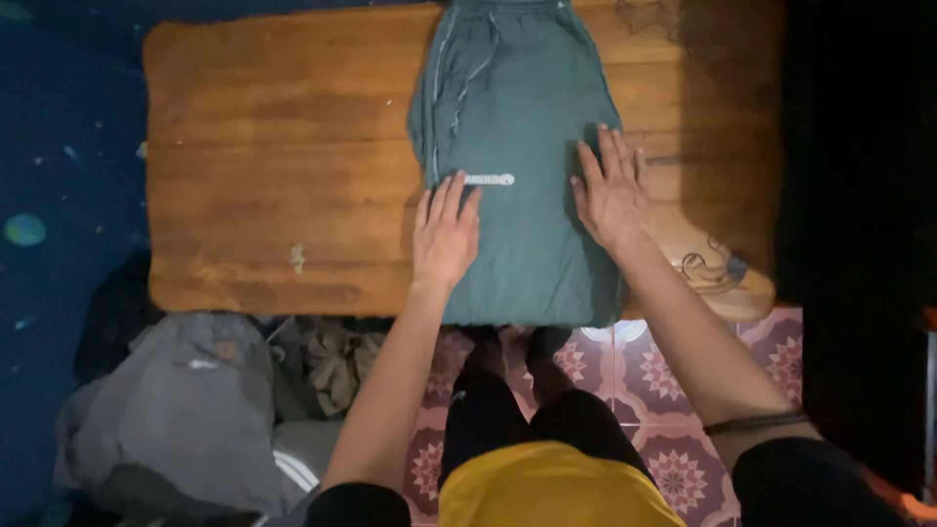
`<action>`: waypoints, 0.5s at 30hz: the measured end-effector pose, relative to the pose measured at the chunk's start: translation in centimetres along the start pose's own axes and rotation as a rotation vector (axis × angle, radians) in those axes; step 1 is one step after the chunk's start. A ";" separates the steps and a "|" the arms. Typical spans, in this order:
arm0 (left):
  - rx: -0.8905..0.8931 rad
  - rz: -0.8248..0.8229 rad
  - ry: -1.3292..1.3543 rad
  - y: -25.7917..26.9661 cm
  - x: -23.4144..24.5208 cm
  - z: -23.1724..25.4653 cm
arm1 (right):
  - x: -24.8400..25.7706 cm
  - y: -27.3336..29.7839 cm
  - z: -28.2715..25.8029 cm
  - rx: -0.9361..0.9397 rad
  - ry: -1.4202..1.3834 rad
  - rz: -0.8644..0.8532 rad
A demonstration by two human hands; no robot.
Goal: The person picks up denim pants from a pile, folds them on a wooden surface, and places them into a drawer. The person then picks up green pants, folds them on the same surface, and places them into the drawer.
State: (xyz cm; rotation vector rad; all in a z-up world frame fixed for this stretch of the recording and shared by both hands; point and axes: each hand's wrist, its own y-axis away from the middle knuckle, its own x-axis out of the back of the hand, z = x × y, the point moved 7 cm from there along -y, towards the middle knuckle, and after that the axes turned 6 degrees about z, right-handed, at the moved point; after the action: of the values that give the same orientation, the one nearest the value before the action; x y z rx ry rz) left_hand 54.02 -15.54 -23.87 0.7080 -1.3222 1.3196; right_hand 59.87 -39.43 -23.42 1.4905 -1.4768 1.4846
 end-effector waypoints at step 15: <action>0.484 0.289 0.624 19.7 1.9 -2.6 | 3.7 21.0 -1.9 -0.523 -0.321 0.267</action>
State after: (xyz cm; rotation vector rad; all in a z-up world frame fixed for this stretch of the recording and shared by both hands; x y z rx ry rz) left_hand 35.89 -8.53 -28.44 0.3670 -0.6134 1.9320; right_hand 39.07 -43.71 -25.79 1.2758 -2.1250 0.9019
